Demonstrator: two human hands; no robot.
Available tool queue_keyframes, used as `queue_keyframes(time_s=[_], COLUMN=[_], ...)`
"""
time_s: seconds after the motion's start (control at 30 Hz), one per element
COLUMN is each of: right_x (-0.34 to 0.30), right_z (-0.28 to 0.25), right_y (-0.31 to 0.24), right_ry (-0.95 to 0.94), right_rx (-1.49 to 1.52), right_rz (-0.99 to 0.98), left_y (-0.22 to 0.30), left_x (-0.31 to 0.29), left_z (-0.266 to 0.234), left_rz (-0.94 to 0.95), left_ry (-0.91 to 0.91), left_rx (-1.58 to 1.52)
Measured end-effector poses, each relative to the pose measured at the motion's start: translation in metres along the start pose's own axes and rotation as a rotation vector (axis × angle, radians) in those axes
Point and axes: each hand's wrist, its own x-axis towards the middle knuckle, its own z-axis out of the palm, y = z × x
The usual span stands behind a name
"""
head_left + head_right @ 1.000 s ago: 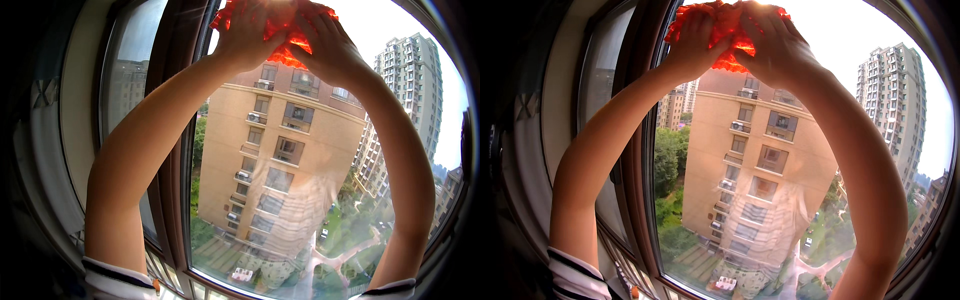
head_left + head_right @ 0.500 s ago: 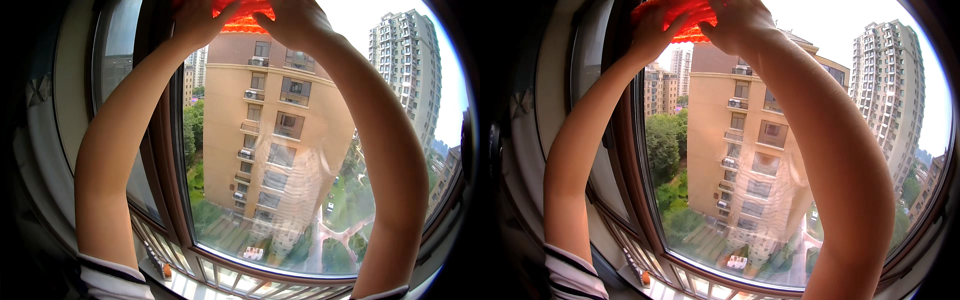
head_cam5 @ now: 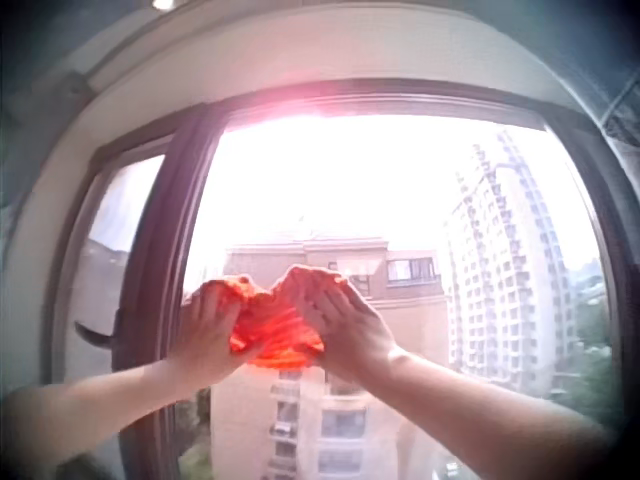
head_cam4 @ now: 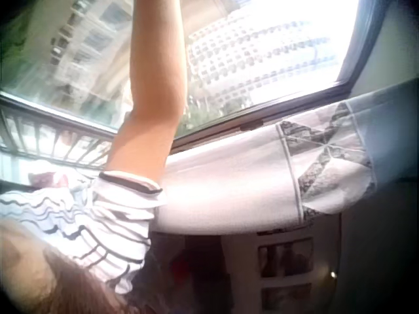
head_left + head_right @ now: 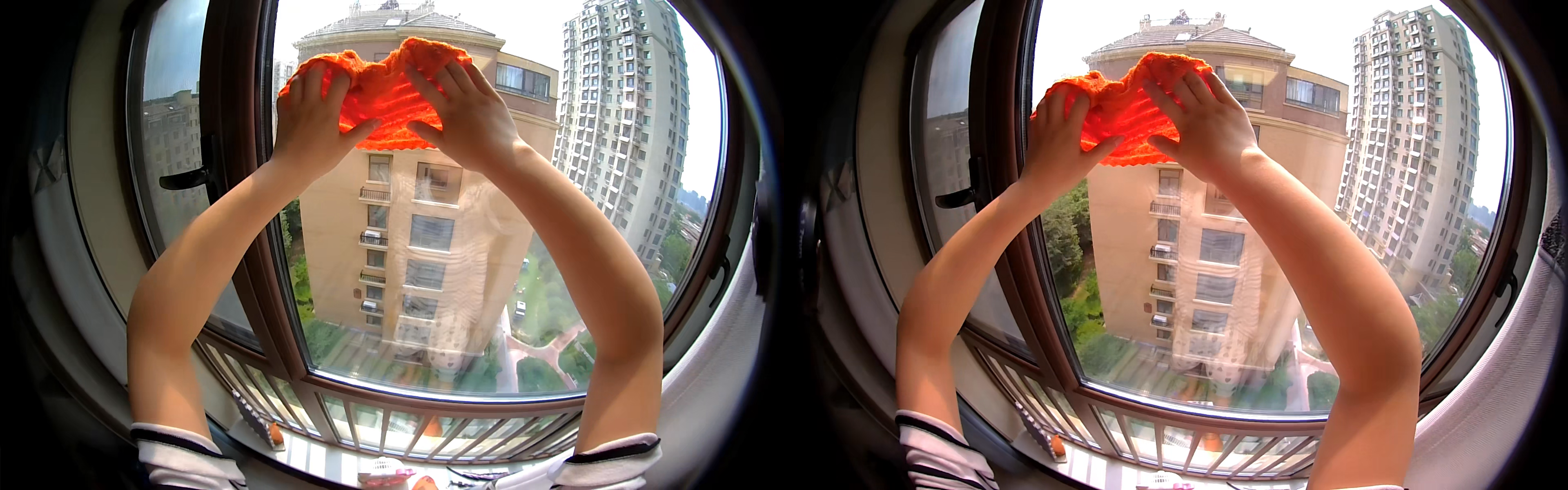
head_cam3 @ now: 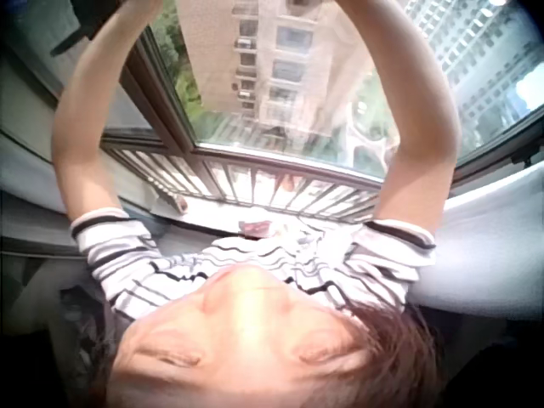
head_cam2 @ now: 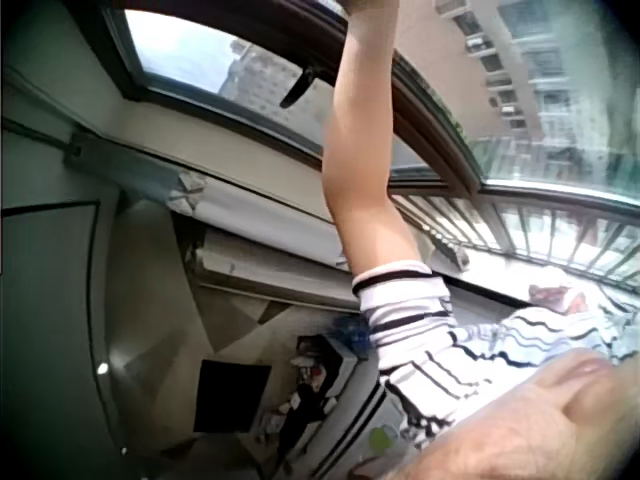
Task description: The person wipes a glass window, window frame, and the adjacent white wall using an orange cloth by hand, moving the cloth across the surfaces to clean them.
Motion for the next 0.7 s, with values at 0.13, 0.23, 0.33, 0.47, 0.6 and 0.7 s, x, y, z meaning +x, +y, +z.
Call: queue_keyframes(time_s=[0.13, 0.23, 0.33, 0.47, 0.6, 0.7], right_x=[0.008, 0.021, 0.037, 0.064, 0.107, 0.144], right_z=[-0.008, -0.01, -0.007, -0.016, -0.023, -0.037], right_y=[0.019, 0.044, 0.07, 0.109, 0.155, 0.192], right_ry=[-0.036, 0.006, 0.081, 0.078, 0.392, 0.324], right_rx=[-0.056, 0.017, -0.055, -0.073, 0.108, -0.003], right_rz=[0.031, 0.09, 0.109, 0.16, 0.021, 0.055], left_y=[0.017, 0.021, 0.026, 0.028, 0.012, 0.018], left_x=[0.022, 0.055, 0.092, 0.149, 0.222, 0.28], left_z=[0.007, 0.019, 0.03, 0.048, 0.055, 0.049], left_rz=[0.063, 0.024, 0.091, 0.15, 0.209, 0.119], left_ry=[0.071, -0.026, 0.094, 0.275, 0.367, 0.365], left_rx=[0.167, -0.083, 0.029, -0.011, 0.102, 0.204])
